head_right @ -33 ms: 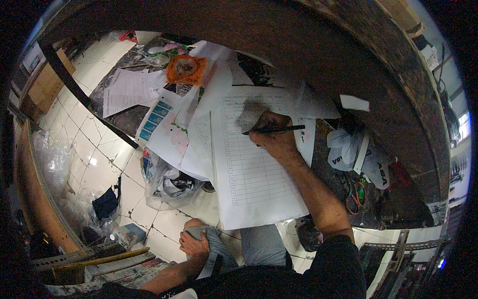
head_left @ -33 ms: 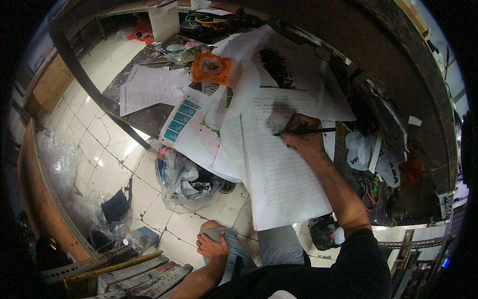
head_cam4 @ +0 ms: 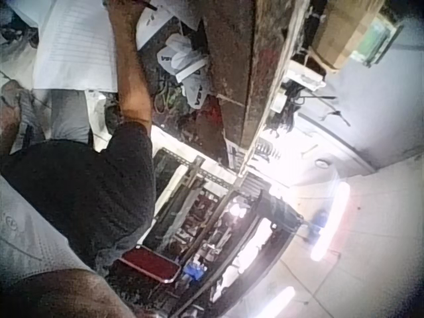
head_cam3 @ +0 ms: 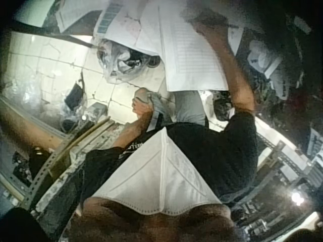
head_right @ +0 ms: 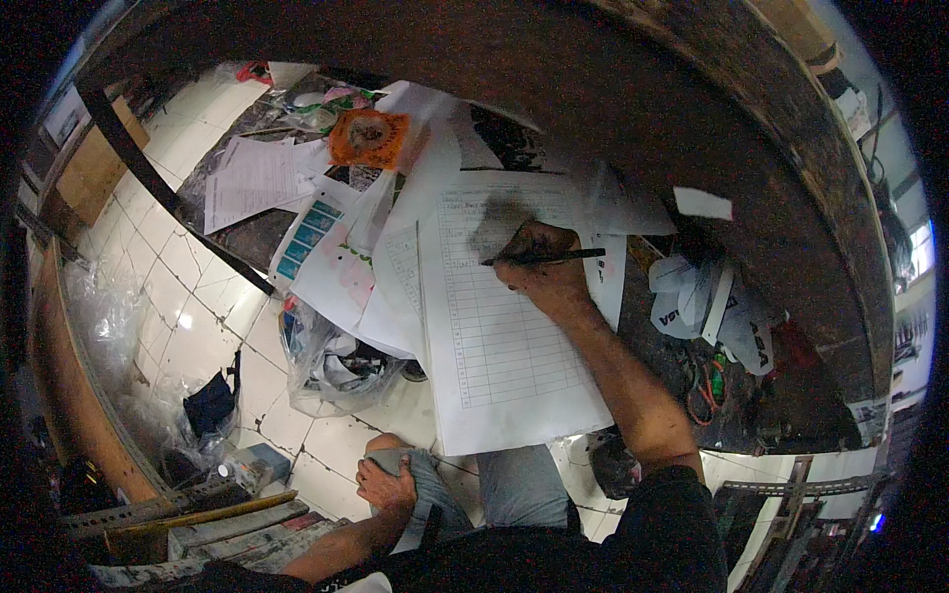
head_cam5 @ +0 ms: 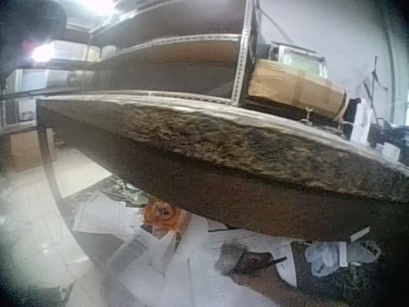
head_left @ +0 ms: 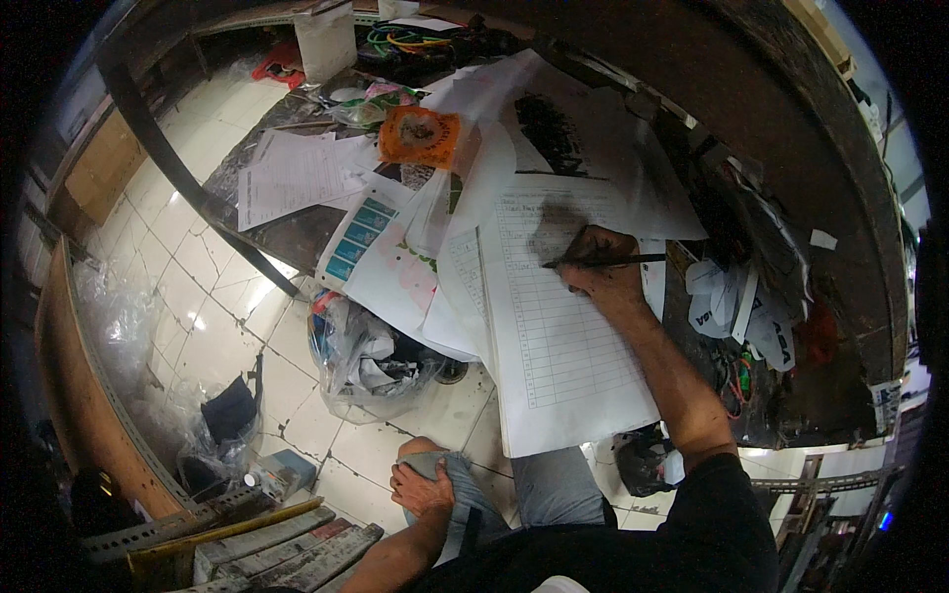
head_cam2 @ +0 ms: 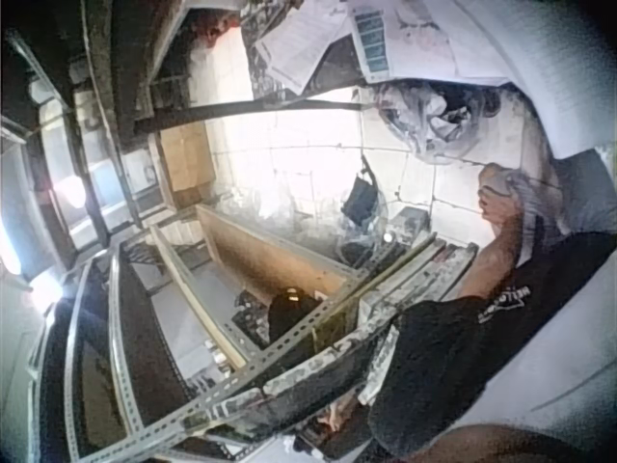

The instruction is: The person sits on the floor and organizes a pile of papers on a low table. They pick up a pen and write on a lined sheet of paper, then place the pen down. The person then sorts through various printed sheets, including a drawing of a cake and a template with cutouts, arranging them on the table.

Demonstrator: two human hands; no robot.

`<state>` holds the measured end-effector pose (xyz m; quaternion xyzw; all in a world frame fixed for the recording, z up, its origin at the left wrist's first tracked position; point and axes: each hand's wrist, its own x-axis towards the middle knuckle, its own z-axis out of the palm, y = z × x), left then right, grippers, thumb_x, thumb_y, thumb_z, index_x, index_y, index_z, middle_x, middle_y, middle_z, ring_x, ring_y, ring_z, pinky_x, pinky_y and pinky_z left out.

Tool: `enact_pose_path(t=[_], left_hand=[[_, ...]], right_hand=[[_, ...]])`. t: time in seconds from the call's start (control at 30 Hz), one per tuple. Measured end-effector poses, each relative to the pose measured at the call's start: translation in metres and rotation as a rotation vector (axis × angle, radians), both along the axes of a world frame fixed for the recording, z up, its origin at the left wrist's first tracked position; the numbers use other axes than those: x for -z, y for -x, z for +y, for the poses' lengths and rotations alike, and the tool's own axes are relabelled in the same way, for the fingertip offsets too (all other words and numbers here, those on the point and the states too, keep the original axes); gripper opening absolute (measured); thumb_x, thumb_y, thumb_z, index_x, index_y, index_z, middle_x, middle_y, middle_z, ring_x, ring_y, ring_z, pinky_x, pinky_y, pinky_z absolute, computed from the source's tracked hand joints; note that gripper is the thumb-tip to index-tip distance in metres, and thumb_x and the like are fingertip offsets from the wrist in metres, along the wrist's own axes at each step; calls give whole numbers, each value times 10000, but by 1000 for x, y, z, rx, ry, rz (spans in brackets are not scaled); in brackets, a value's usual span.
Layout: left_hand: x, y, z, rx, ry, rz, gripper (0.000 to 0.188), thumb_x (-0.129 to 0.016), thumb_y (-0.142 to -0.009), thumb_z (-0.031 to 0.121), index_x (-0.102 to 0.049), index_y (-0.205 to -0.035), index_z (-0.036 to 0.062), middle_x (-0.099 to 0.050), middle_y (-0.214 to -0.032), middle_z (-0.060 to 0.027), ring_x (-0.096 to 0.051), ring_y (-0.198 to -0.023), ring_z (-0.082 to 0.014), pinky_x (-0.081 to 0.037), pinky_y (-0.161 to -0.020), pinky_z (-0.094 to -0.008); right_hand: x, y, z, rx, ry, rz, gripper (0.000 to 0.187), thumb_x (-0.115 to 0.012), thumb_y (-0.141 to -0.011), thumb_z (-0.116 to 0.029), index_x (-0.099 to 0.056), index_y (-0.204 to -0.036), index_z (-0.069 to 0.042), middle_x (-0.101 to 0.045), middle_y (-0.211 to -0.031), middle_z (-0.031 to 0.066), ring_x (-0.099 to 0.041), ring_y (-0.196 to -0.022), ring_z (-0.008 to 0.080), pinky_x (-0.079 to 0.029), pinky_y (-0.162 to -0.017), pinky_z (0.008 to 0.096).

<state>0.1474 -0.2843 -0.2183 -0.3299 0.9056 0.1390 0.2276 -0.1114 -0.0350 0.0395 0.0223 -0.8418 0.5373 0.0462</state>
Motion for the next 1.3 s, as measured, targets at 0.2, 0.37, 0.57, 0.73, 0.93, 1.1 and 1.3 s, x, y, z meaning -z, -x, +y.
enact_pose_path(t=[0.2, 0.37, 0.57, 0.73, 0.93, 1.1, 1.3], left_hand=[[-3, 2, 1, 0, -2, -10, 813, -616, -791, 600, -403, -1284, -10, -400, -1362, -155, -405, -1249, -322, -315, -1008, -443], [2, -2, -1, 5, -12, -6, 823, -617, -790, 603, -390, -1292, -9, -390, -1371, -153, -385, -1262, -320, -312, -1007, -437], [2, -1, 1, 4, 7, 0, 822, -619, -792, 599, -389, -1293, -11, -386, -1375, -155, -379, -1268, -323, -309, -1010, -438], [-4, 2, 0, -11, -25, -17, 827, -626, -788, 596, -390, -1294, -14, -386, -1377, -156, -378, -1271, -322, -305, -1017, -441], [4, -1, 0, -1, 15, 15, 826, -636, -782, 590, -392, -1293, -11, -395, -1366, -148, -383, -1269, -314, -308, -1016, -441], [5, -3, 1, 5, 34, 41, 811, -645, -780, 577, -395, -1290, -2, -400, -1358, -141, -388, -1263, -308, -311, -1012, -437], [5, -4, 1, 6, 39, 53, 797, -645, -782, 575, -402, -1279, 1, -401, -1352, -139, -391, -1260, -311, -315, -1007, -438]], right_hand=[[3, 1, 0, 19, 84, -34, 82, -687, -681, -11, -606, -695, -12, -610, -589, 38, -540, -508, 81, -438, -461, 247], [1, 1, 1, 15, -28, 30, 89, -691, -678, -10, -604, -697, -11, -606, -586, 34, -541, -509, 80, -445, -456, 248], [0, 0, -2, 63, 80, -41, 99, -700, -680, -1, -606, -709, -19, -600, -597, 30, -551, -530, 82, -468, -471, 252], [-4, -1, -1, 51, 24, -52, 112, -708, -679, -8, -600, -702, -29, -600, -609, 25, -549, -532, 81, -468, -474, 252], [-4, 0, -2, 68, 18, -58, 129, -715, -664, -12, -593, -703, -30, -589, -603, 18, -537, -529, 80, -452, -475, 254], [-3, 1, -1, 62, -25, -22, 139, -714, -658, -16, -583, -703, -31, -578, -606, 8, -520, -547, 72, -434, -480, 253], [-2, 1, -5, 41, 27, 58, 158, -674, -644, -49, -517, -640, -62, -474, -563, -50, -404, -523, 41, -333, -456, 235]])
